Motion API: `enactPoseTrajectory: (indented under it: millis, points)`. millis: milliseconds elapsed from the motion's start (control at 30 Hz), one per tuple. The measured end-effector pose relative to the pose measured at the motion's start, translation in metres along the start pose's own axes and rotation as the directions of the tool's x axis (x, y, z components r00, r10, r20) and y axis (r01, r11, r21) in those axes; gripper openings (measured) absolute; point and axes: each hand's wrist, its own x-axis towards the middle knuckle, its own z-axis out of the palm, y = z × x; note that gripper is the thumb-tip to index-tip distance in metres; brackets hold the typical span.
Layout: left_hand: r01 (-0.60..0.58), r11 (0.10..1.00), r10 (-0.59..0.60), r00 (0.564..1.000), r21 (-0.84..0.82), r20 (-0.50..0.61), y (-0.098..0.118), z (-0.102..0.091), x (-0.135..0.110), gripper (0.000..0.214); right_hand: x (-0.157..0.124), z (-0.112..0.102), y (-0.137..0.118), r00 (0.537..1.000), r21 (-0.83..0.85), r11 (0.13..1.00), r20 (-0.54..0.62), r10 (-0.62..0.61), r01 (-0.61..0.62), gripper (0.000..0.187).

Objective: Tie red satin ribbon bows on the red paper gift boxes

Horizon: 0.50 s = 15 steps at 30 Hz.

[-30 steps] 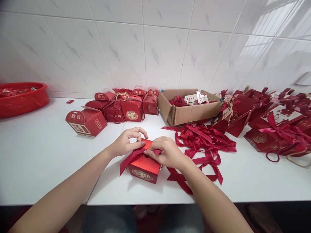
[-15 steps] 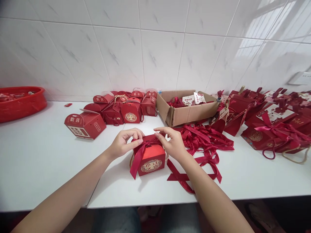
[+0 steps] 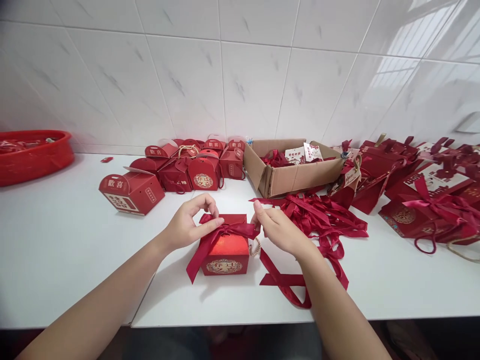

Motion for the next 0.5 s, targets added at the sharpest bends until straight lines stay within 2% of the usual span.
enactPoseTrajectory:
  millis: [100,200,267,333,500]
  points:
    - [-0.038,0.997,0.033,0.997,0.072,0.073,0.007,0.0,-0.001,0.012,-0.008,-0.014,-0.01,0.981,-0.002,1.0,0.192,-0.025,0.026,0.049]
    - [-0.063,0.981,0.044,0.993,0.181,0.11,0.012,0.002,-0.001,0.012,-0.011,-0.021,-0.013,0.923,-0.004,0.999,0.383,-0.033,0.038,0.035]
    - [-0.06,0.974,0.038,0.994,0.218,0.106,0.012,0.004,0.0,0.014,-0.011,-0.02,-0.012,0.912,-0.017,1.0,0.411,-0.01,0.019,0.03]
    - [-0.049,0.972,0.025,0.994,0.23,0.106,0.011,0.007,0.0,0.016,-0.011,-0.018,-0.011,0.92,-0.008,1.0,0.393,-0.006,0.01,0.032]
    - [-0.019,0.969,-0.002,0.996,0.246,0.086,0.01,0.011,-0.002,0.022,-0.012,-0.014,-0.016,0.909,0.105,0.994,0.416,-0.007,-0.041,0.035]
